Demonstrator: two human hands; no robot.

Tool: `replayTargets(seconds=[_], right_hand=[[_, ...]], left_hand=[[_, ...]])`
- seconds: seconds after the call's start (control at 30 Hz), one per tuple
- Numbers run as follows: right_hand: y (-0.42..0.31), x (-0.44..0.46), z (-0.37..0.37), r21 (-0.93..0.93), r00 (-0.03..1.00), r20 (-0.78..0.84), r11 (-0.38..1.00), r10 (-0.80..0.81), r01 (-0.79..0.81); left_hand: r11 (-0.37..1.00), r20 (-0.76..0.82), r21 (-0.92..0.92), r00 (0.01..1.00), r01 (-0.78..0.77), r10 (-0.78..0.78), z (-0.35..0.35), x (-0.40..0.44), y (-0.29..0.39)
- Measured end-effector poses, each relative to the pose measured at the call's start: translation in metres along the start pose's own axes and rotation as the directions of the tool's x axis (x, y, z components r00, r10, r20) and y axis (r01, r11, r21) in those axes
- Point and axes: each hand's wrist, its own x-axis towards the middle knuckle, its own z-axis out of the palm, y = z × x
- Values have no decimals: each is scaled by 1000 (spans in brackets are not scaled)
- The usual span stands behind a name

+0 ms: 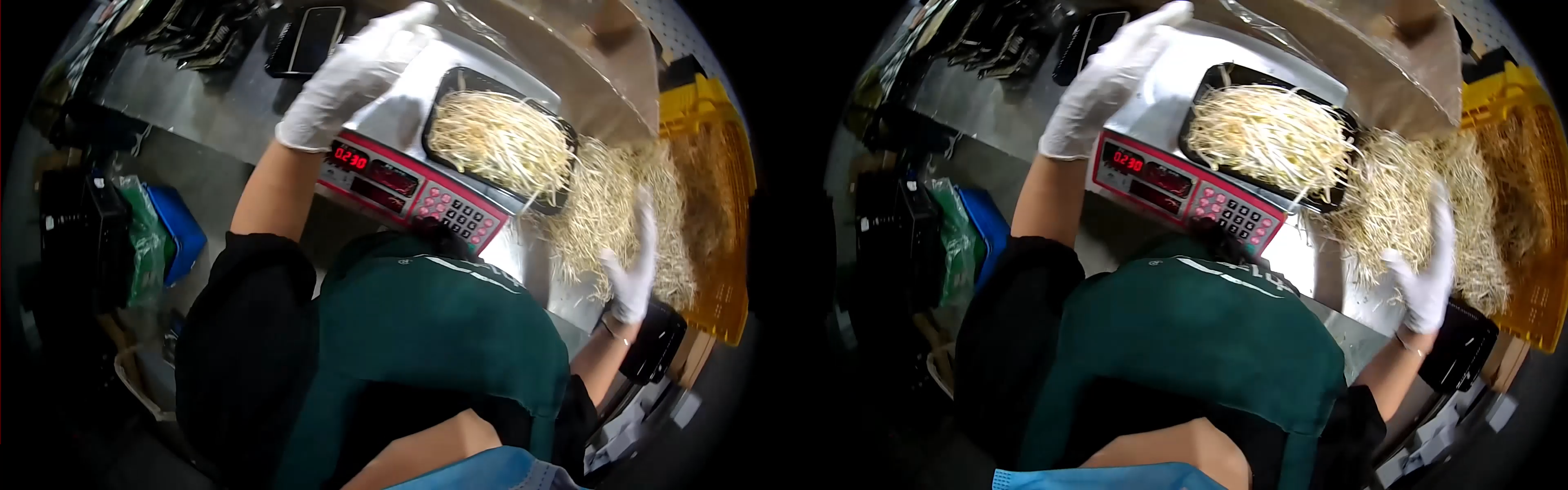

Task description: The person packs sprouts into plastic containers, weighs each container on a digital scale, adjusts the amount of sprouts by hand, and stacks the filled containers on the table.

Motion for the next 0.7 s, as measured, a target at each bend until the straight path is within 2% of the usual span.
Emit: replayTargets(seconds=[0.03, 0.07, 0.1, 0.13, 0.17, 0.2, 0.27, 0.3, 0.33, 0.37, 0.4, 0.43, 0.47, 0.5, 0.53, 0.57, 0.6, 0.63, 0.67, 0.7], right_hand=[[-20, 26, 25, -38, 996, 82, 999, -36, 39], [-30, 51, 42, -52, 988, 130, 994, -86, 93], [-36, 71, 56, -129, 970, 180, 974, -164, 189], [-32, 88, 68, -133, 944, 200, 948, -261, 291], [-30, 101, 82, -78, 920, 194, 930, -340, 360], [-33, 111, 86, -177, 913, 209, 905, -350, 387], [-30, 107, 101, -274, 915, 237, 882, -326, 385], [-40, 100, 104, -261, 961, 216, 938, -173, 228], [-49, 93, 108, -238, 980, 199, 969, -21, 69], [-47, 93, 115, -271, 978, 73, 940, -193, 206], [-45, 96, 112, -254, 983, 128, 954, -131, 161], [-41, 100, 105, -271, 971, 150, 937, -186, 221], [-39, 104, 98, -284, 956, 168, 917, -239, 279], [-35, 106, 92, -369, 945, 210, 875, -249, 313], [-36, 107, 81, -376, 947, 201, 873, -252, 312], [-41, 104, 67, -332, 958, 203, 906, -204, 263], [-43, 99, 56, -286, 966, 207, 934, -156, 212], [-37, 92, 48, -175, 972, 176, 966, -157, 188], [-29, 79, 47, 93, 992, 122, 996, -19, 8], [-22, 67, 56, 237, 999, 13, 971, 40, -42]], left_hand=[[975, 94, 90, 976, -203, 195, 9, -4, -4], [955, 164, 135, 957, -263, 240, 24, -7, 1], [930, 234, 170, 930, -326, 284, 39, -10, 6], [950, 262, 188, 945, -248, 195, 56, -19, 22], [911, 297, 206, 910, -356, 289, 63, -21, 30], [899, 330, 250, 904, -361, 271, 69, -20, 37], [898, 383, 303, 904, -318, 191, 71, -21, 34], [899, 392, 276, 894, -339, 217, 74, -22, 34], [866, 418, 327, 880, -377, 225, 76, -23, 33], [830, 437, 382, 871, -407, 226, 78, -21, 32], [833, 437, 372, 869, -410, 232, 77, -14, 28], [981, 506, 25, 849, -192, 153, 75, -5, 22], [950, 593, -296, 799, 96, 104, 75, -1, 20], [953, 530, -268, 848, 139, 25, 78, -4, 22], [955, 532, -267, 846, 129, 34, 76, -4, 24], [987, 461, -35, 873, -160, 158, 72, -5, 27], [885, 418, 217, 859, -411, 296, 66, -7, 31], [914, 387, 181, 881, -362, 273, 59, -10, 38], [918, 362, 237, 906, -316, 219, 50, -15, 46], [911, 321, 268, 921, -314, 223, 43, -20, 45]])
